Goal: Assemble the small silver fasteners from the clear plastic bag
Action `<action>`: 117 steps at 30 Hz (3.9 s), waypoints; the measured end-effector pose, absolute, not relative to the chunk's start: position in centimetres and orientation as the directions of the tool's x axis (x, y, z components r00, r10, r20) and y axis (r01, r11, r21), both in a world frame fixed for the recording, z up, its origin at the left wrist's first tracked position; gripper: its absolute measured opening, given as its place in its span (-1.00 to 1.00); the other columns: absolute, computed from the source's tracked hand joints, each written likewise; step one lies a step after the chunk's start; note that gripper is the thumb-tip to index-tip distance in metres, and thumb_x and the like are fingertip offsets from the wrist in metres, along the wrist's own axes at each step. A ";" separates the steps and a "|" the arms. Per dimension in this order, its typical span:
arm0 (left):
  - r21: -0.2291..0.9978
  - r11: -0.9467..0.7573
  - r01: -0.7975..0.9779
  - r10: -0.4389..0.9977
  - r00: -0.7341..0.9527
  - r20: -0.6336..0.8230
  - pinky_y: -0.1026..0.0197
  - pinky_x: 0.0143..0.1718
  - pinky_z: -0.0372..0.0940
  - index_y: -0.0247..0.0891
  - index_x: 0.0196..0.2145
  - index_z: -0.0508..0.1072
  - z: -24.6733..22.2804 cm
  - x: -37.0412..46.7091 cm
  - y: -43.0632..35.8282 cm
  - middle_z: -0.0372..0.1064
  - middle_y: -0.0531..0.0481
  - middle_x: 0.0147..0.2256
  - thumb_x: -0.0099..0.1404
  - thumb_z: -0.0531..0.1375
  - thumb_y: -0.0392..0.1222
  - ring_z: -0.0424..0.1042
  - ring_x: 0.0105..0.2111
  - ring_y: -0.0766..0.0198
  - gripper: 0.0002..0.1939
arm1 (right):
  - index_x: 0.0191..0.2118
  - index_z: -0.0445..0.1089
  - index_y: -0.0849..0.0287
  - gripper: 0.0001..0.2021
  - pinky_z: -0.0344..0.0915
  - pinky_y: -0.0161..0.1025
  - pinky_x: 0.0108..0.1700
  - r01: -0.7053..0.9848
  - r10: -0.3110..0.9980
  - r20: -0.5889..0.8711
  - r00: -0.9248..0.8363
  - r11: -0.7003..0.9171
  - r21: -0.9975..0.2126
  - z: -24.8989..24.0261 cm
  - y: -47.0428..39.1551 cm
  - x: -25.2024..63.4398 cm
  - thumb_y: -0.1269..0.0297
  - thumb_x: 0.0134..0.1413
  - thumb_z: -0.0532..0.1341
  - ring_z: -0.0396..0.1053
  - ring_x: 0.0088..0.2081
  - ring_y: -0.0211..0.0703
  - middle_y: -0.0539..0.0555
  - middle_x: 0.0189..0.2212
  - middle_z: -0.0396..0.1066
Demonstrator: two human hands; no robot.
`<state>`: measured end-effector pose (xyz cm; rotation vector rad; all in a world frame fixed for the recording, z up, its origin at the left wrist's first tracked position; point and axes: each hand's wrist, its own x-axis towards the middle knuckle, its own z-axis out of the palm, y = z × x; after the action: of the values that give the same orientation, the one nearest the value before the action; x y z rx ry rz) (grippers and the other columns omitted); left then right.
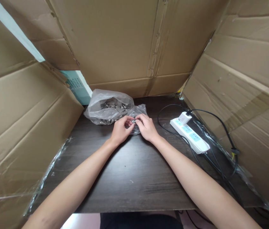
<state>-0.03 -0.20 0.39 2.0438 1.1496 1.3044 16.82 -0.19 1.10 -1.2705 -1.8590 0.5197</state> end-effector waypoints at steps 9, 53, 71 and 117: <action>0.736 -0.551 0.394 0.833 0.208 0.513 0.27 -0.30 0.40 -0.27 -0.17 0.49 0.4 0.0 -0.2 0.48 0.05 -0.39 0.27 0.26 -0.34 0.46 -0.41 0.31 -0.85 | -0.33 0.30 0.09 -0.86 0.15 -0.12 -0.05 0.570 0.902 0.396 -0.173 0.419 -0.707 1.0 -0.1 16.8 0.28 0.26 0.06 0.38 -0.12 -0.04 0.08 -0.24 0.46; 0.737 -0.541 0.404 0.839 0.195 0.509 0.27 -0.30 0.41 -0.27 -0.17 0.49 0.4 0.0 -0.2 0.48 0.04 -0.39 0.27 0.26 -0.33 0.46 -0.41 0.30 -0.85 | -0.38 0.34 0.10 -0.72 0.17 -0.12 -0.02 0.584 0.914 0.370 -0.167 0.394 -0.710 1.1 -0.2 16.7 0.20 0.36 0.03 0.39 -0.11 -0.07 0.07 -0.26 0.46; 0.736 -0.547 0.400 0.836 0.204 0.510 0.28 -0.30 0.41 -0.27 -0.18 0.48 0.4 0.0 -0.2 0.48 0.05 -0.39 0.27 0.26 -0.34 0.47 -0.41 0.31 -0.86 | -0.28 0.39 0.09 -0.82 0.22 -0.11 -0.02 0.548 0.903 0.399 -0.161 0.418 -0.724 1.2 -0.3 16.7 0.20 0.31 0.11 0.41 -0.13 -0.06 0.07 -0.22 0.49; 0.744 -0.538 0.396 0.841 0.202 0.501 0.26 -0.29 0.41 -0.26 -0.16 0.49 0.4 0.0 -0.3 0.48 0.04 -0.39 0.28 0.27 -0.31 0.47 -0.40 0.30 -0.85 | -0.30 0.37 0.08 -0.84 0.21 -0.09 -0.02 0.546 0.903 0.391 -0.176 0.420 -0.725 0.8 0.1 17.0 0.36 0.13 0.05 0.39 -0.11 -0.02 0.09 -0.20 0.48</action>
<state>-0.03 -0.25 0.43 2.0266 1.1493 1.2968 17.01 0.07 0.81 -1.2397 -1.8502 0.5462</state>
